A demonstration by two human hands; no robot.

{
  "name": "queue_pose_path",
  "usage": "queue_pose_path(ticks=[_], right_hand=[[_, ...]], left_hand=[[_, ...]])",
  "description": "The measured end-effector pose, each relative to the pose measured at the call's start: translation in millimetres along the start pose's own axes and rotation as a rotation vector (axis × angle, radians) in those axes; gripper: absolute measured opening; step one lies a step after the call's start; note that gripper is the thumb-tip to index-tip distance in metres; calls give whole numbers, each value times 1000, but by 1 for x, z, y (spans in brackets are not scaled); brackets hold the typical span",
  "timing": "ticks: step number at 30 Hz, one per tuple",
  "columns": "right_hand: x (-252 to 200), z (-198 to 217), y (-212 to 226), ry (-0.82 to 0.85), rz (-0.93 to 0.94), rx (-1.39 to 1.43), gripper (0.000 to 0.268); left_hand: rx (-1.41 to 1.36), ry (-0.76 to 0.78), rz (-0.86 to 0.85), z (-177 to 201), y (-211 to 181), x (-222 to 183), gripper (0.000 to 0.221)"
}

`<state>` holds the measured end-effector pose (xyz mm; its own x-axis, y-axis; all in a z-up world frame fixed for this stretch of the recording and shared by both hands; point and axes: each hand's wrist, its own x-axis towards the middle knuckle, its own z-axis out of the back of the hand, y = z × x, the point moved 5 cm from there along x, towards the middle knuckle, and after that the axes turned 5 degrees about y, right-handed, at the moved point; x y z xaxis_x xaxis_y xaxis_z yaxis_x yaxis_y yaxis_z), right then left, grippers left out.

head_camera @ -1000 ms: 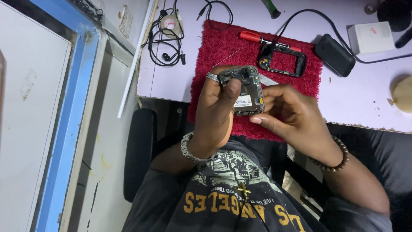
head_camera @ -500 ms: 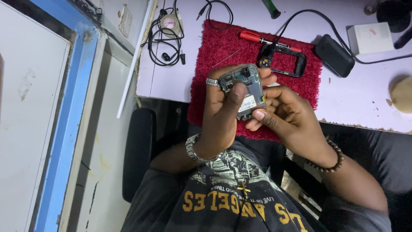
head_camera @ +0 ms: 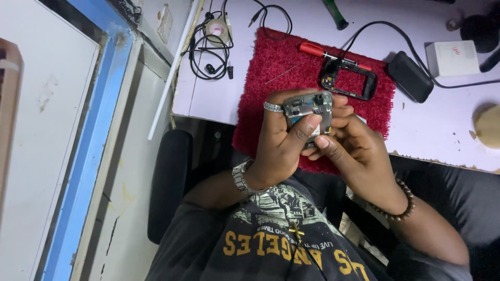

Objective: Reassembling a mobile phone by installing the motherboard and screen into the frame and snapping the outer casing into place.

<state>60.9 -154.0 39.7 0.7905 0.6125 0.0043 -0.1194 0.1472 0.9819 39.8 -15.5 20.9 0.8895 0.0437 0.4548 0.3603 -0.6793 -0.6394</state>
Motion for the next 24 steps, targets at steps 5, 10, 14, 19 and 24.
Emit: queue_pose_path(ticks=[5,10,14,19,24], right_hand=[[-1,19,-10,22,60,-628,33],[-9,28,22,-26,125,-907,31],[-23,29,65,-141,451,-924,36],[-31,24,93,-185,606,-911,22],[-33,18,92,-81,655,-855,26]], left_hand=[[180,136,-91,-3,-3,-6,26],[251,177,-94,-7,-7,-6,25],[536,181,-124,-5,-7,-4,24],[716,197,-131,-15,-7,-9,29],[727,69,-188,-13,-9,-12,29]])
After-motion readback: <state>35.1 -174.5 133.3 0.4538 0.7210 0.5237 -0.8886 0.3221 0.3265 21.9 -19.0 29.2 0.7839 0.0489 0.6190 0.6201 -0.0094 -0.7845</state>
